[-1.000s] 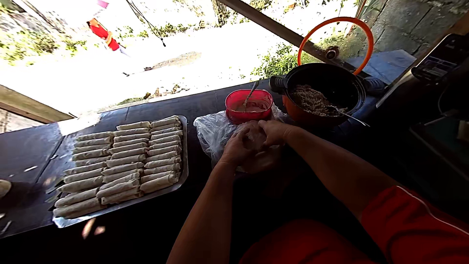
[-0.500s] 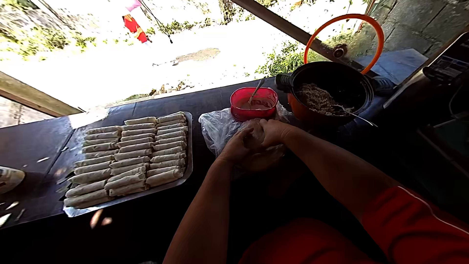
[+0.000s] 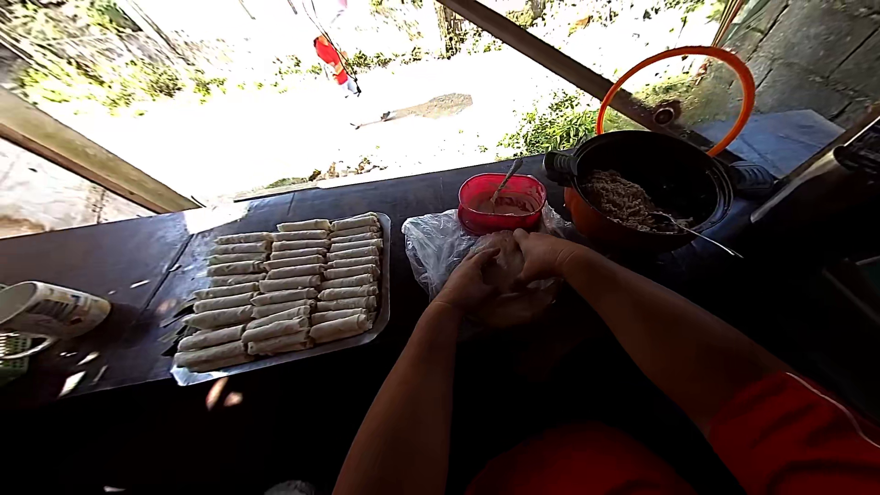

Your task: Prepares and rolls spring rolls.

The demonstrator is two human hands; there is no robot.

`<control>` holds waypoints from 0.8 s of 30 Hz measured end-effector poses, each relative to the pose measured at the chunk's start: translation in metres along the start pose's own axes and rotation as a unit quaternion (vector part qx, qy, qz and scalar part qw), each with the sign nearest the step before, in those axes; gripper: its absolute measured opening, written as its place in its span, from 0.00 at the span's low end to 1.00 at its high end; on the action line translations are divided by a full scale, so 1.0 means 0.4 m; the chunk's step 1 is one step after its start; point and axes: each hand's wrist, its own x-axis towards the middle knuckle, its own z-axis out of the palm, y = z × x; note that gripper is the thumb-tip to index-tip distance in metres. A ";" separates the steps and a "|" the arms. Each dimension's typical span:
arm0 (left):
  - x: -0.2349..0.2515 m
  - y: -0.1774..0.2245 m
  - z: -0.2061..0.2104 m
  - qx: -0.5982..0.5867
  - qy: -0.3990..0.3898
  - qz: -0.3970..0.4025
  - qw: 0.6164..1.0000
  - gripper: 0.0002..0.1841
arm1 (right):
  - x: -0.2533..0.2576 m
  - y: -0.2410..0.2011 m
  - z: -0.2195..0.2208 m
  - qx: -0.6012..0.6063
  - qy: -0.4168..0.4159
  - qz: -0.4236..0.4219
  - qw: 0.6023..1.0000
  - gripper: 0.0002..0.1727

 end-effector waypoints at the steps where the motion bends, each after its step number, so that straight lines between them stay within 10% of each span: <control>1: 0.003 -0.001 0.002 -0.002 -0.002 0.004 1.000 0.45 | 0.004 0.014 -0.002 0.004 0.001 -0.008 1.000 0.53; 12: 0.006 -0.005 0.005 -0.010 -0.007 0.005 1.000 0.44 | -0.002 -0.020 0.006 0.009 -0.008 0.043 0.999 0.62; 24: 0.001 -0.011 0.007 -0.023 0.000 0.013 1.000 0.44 | 0.020 0.125 0.014 0.094 -0.001 -0.104 0.990 0.41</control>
